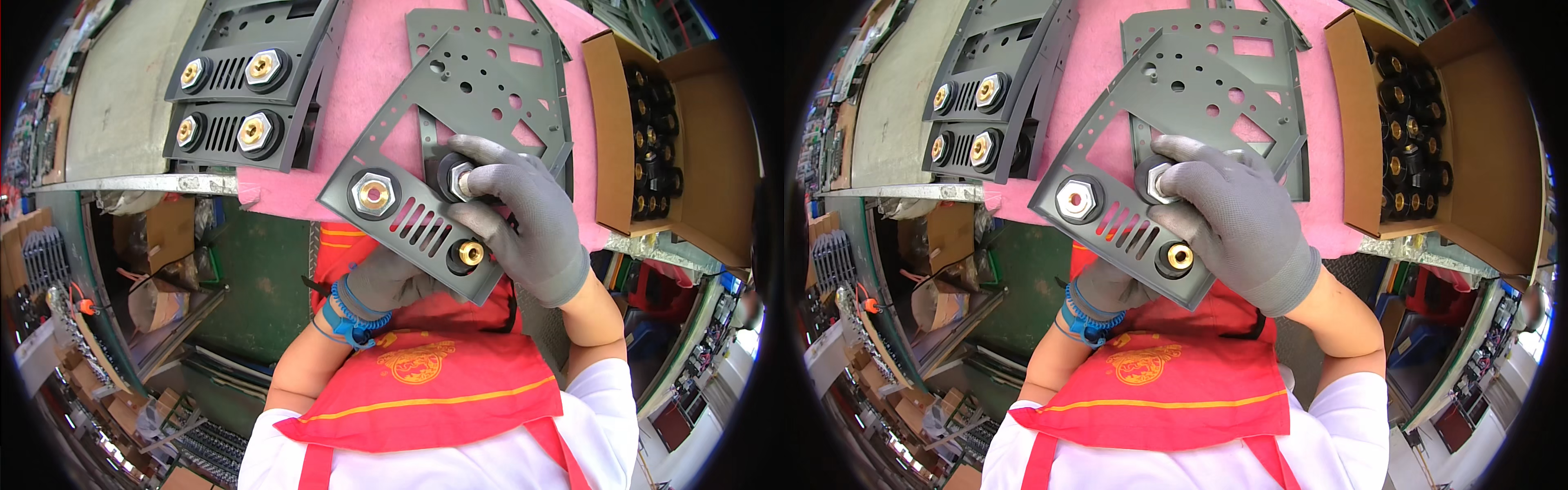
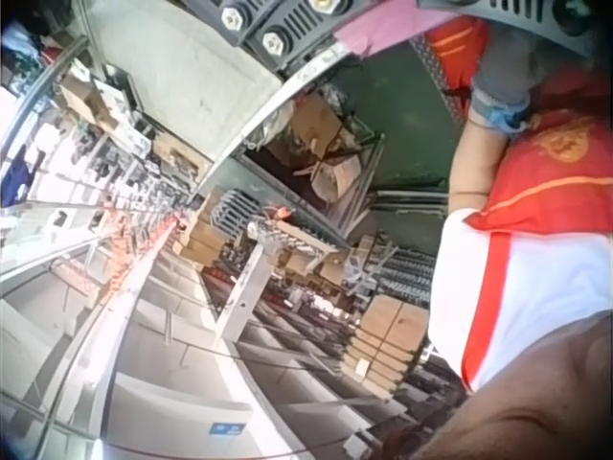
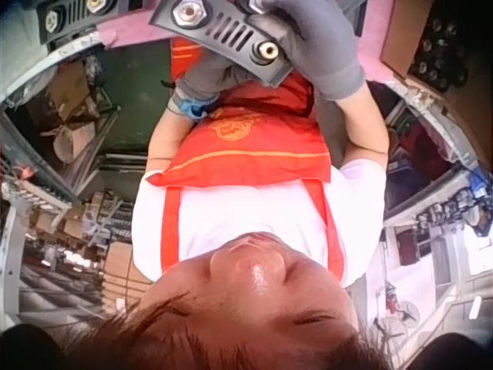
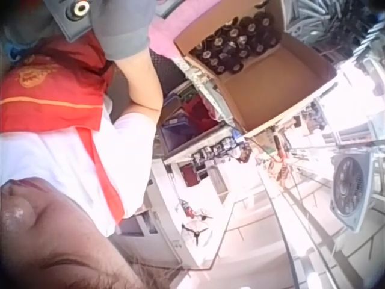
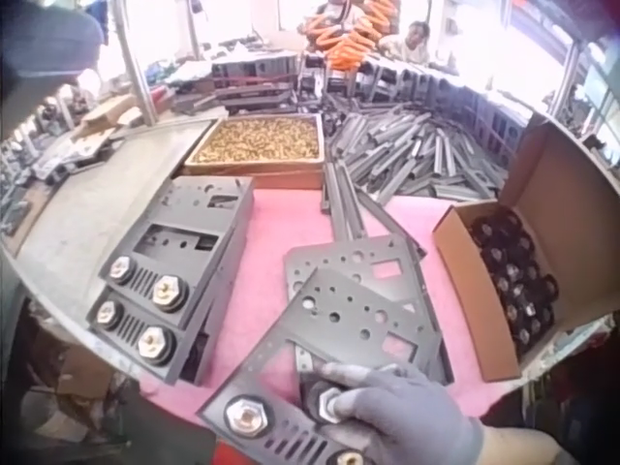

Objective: Assembling components onto metal panels by inserting and securing gold-colored parts.

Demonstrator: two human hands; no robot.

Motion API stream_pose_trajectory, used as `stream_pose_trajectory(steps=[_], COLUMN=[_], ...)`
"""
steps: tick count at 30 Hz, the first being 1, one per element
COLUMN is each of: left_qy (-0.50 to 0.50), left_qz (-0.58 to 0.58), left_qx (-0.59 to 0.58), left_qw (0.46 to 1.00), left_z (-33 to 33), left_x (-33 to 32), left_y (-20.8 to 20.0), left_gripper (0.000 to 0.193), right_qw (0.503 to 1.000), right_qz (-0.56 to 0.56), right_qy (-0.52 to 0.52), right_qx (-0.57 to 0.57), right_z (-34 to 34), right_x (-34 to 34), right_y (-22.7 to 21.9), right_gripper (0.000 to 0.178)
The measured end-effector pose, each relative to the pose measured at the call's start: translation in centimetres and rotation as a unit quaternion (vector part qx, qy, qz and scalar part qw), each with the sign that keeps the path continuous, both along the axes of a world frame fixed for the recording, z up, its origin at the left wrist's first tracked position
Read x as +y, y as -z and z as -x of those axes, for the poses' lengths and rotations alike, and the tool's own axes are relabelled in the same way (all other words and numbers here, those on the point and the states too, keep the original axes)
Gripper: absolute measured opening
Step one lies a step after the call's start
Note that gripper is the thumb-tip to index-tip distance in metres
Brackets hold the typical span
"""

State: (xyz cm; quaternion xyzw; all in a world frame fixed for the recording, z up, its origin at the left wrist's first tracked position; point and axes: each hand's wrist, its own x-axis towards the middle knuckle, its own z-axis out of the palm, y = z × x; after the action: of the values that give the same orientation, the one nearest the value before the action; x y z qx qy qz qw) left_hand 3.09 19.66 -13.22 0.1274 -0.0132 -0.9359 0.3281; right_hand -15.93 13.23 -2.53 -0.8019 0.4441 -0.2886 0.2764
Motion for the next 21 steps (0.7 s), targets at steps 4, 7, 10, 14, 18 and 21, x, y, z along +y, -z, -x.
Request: stream_pose_trajectory(steps=[4, 7, 10, 14, 18, 21], left_qy=[0.005, -0.032, -0.039, -0.05, 0.016, -0.002], left_qz=[0.17, 0.271, 0.155, 0.085, 0.077, 0.152], left_qx=[-0.11, -0.178, -0.1, -0.094, -0.062, -0.097], left_qw=[0.979, 0.945, 0.982, 0.991, 0.995, 0.984], left_z=[-0.8, -0.5, -0.5, 0.0, -0.4, -1.1], left_x=[-0.9, -0.5, -0.1, 0.3, -1.2, -2.3], left_y=[-1.1, -1.7, -1.3, -1.0, -1.6, -2.9], left_gripper=[0.049, 0.046, 0.043, 0.04, 0.036, 0.031], right_qw=[0.999, 0.996, 1.0, 1.0, 0.983, 0.936], right_qz=[-0.029, -0.041, -0.016, -0.004, -0.113, -0.228], right_qy=[-0.001, 0.012, 0.001, -0.017, -0.024, -0.069], right_qx=[-0.026, -0.076, -0.027, -0.024, -0.144, -0.258], right_z=[0.3, 0.4, 0.0, 0.0, 0.9, 2.2], right_x=[-0.4, -0.4, -0.4, -0.5, -0.6, -1.4], right_y=[0.2, 0.6, 0.3, 0.3, 0.7, 0.5], right_gripper=[0.027, 0.027, 0.027, 0.026, 0.027, 0.028])
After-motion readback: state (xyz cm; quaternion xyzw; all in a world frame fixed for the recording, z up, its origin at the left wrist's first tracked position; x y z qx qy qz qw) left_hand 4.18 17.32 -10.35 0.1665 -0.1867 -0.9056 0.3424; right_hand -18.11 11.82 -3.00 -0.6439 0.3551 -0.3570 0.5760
